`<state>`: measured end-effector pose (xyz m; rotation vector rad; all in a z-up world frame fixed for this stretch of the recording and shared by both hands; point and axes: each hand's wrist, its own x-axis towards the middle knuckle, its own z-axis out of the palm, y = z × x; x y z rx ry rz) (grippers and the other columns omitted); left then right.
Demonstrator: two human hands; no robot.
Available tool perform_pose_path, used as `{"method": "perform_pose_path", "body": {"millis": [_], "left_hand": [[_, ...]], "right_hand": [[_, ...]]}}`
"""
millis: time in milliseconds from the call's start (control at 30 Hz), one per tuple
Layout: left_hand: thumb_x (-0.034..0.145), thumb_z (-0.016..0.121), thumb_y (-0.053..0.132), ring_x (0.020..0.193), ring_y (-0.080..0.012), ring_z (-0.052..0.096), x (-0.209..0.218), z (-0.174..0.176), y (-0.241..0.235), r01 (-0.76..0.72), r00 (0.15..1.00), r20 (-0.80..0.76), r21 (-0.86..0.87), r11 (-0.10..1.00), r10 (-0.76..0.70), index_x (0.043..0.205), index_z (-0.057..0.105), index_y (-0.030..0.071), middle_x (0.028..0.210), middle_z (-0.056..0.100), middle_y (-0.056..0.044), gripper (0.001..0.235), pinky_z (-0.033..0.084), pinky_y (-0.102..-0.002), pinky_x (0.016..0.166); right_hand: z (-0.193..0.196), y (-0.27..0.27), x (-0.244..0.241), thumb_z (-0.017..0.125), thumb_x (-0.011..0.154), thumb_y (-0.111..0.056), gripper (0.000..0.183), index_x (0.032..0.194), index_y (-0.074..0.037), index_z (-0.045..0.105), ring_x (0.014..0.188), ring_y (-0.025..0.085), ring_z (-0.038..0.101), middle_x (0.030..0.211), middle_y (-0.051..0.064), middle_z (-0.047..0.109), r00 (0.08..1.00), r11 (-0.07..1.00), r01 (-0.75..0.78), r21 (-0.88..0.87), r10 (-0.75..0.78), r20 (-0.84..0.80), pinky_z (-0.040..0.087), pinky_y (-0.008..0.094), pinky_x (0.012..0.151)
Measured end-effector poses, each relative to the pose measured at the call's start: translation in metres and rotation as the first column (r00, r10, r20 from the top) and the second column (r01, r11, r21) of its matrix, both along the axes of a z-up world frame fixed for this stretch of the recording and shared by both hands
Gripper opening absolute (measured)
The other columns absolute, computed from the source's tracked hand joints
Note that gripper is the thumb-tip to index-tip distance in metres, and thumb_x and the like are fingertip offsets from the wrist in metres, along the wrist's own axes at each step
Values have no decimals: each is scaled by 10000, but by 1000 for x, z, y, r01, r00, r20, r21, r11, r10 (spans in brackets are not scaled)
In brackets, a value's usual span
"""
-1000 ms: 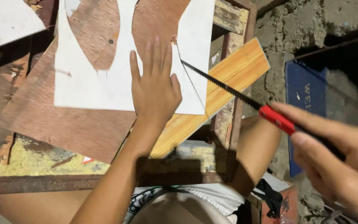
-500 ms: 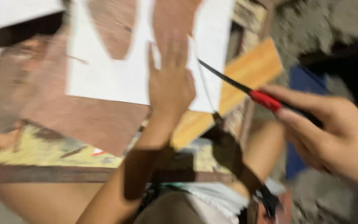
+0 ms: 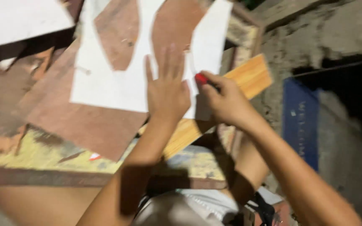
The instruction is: Using a hand saw to cut out a leaf-shaped pattern from a thin wooden board on a low workbench.
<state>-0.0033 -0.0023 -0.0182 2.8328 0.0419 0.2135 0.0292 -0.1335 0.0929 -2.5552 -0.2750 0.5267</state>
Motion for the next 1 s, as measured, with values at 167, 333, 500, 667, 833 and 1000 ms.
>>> {"method": "perform_pose_path", "body": {"millis": [167,333,500,667,833,1000], "left_hand": [[966,542,372,1585,-367,168,-5,14,2,-42,996,68,-195,980,57,1599,429,207,1686,293,-210,663,80,-652,1270],[1002,407,352,1604,-321,98,-17,29,7,-6,998,-61,-97,995,0,1616,360,187,1719,223,-159,638,-24,-653,1272],[995,372,347,1590,-286,166,-19,40,5,57,993,-100,-80,995,-65,1605,364,179,1696,298,-112,632,-27,-654,1267],[997,367,338,1603,-282,79,-19,42,-2,50,975,-221,127,991,-21,1674,174,223,1735,182,-96,713,-108,-689,1235],[1047,297,363,1602,-278,112,-25,56,5,63,974,-219,38,997,-54,1659,205,212,1727,208,-95,636,-65,-674,1249],[1044,274,378,1594,-277,169,-27,42,7,51,978,-197,-67,996,-64,1637,284,205,1701,284,-103,618,-35,-646,1260]], "right_hand": [[14,-5,-14,598,977,-172,425,1389,-88,656,869,288,640,994,192,687,991,992,119,43,-115,-73,510,429,695],[3,1,-30,600,978,-169,399,1359,-97,691,441,205,566,636,151,646,928,927,351,128,-327,-180,447,365,335],[3,3,-33,569,1006,-197,468,1466,-113,580,370,155,411,617,109,505,723,674,677,295,-533,-439,334,282,274],[15,35,-54,563,947,-300,469,1380,-146,657,1106,457,694,1177,216,737,999,991,2,-132,-6,-33,554,545,935],[101,23,-72,516,973,-355,525,1381,-48,641,1172,543,626,1191,319,704,996,994,-93,-62,92,-22,487,597,1007],[124,-105,-100,697,837,-229,644,1435,4,638,1284,303,525,1478,202,646,954,797,171,579,13,-299,422,519,1090]]}}
